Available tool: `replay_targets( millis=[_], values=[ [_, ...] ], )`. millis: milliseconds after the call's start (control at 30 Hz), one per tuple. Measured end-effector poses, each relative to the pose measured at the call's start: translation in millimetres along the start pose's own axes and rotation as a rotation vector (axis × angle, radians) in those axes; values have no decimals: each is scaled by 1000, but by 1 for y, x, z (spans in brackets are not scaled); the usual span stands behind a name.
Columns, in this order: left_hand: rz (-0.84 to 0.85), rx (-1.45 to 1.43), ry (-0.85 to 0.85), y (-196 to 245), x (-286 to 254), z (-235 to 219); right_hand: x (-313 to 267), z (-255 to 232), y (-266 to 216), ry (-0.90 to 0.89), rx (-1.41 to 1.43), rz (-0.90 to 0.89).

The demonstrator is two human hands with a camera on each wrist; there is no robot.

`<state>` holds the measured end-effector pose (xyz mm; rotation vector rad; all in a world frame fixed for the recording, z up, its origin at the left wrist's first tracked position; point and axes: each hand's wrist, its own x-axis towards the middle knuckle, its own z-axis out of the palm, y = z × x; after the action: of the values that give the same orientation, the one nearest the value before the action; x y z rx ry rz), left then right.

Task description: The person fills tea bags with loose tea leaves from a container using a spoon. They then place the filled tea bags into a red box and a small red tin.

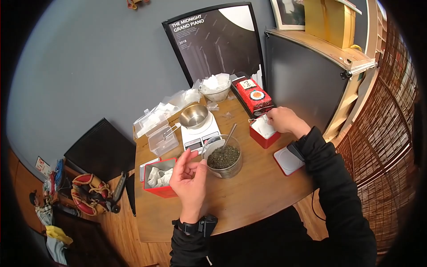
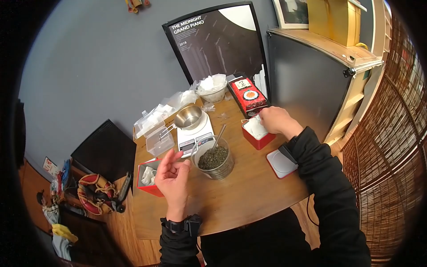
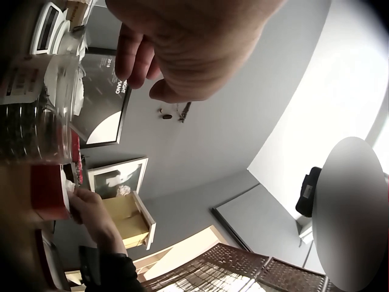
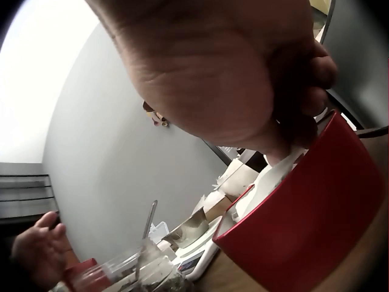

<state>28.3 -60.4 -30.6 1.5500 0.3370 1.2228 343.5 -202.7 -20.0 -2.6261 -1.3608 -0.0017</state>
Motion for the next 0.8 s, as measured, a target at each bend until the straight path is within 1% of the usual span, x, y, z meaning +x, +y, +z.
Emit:
replay_targets(
  millis=[67, 200, 267, 300, 367, 400, 467, 500, 567, 600, 667, 700, 767, 800],
  values=[
    [-5, 5, 6, 2, 0, -2, 2, -2, -2, 3, -91, -32],
    [-8, -4, 17, 0, 0, -8, 5, -14, -1, -20, -97, -65],
    [-16, -6, 21, -1, -1, -10, 8, -16, 0, -93, -172, -82],
    [-25, -11, 19, -2, -2, -11, 8, -13, 0, -94, -172, -83],
    [-24, -16, 21, -3, -2, -11, 8, -5, -2, 35, -190, -102],
    [-21, -18, 21, -4, -3, -12, 6, -5, -4, 33, -192, -103],
    [-30, -14, 28, -2, -4, -12, 2, -5, -9, 85, -151, -38],
    [-38, -9, 33, 0, -5, -12, 0, -5, -9, 83, -153, -41],
    [-34, -6, 34, 4, -7, -14, -5, -3, -4, 211, -89, -61],
    [-30, -4, 31, 6, -8, -14, -6, 0, -3, 207, -88, -65],
    [-18, 1, 21, 12, -10, -14, -10, 4, -3, 355, 88, -179],
    [-2, 5, 9, 14, -11, -13, -14, 6, -7, 354, 88, -180],
    [28, 20, -7, 18, -12, -12, -25, 9, -21, 333, 139, -460],
    [57, 35, -23, 19, -13, -11, -32, 4, -29, 227, 128, -434]
  ],
)
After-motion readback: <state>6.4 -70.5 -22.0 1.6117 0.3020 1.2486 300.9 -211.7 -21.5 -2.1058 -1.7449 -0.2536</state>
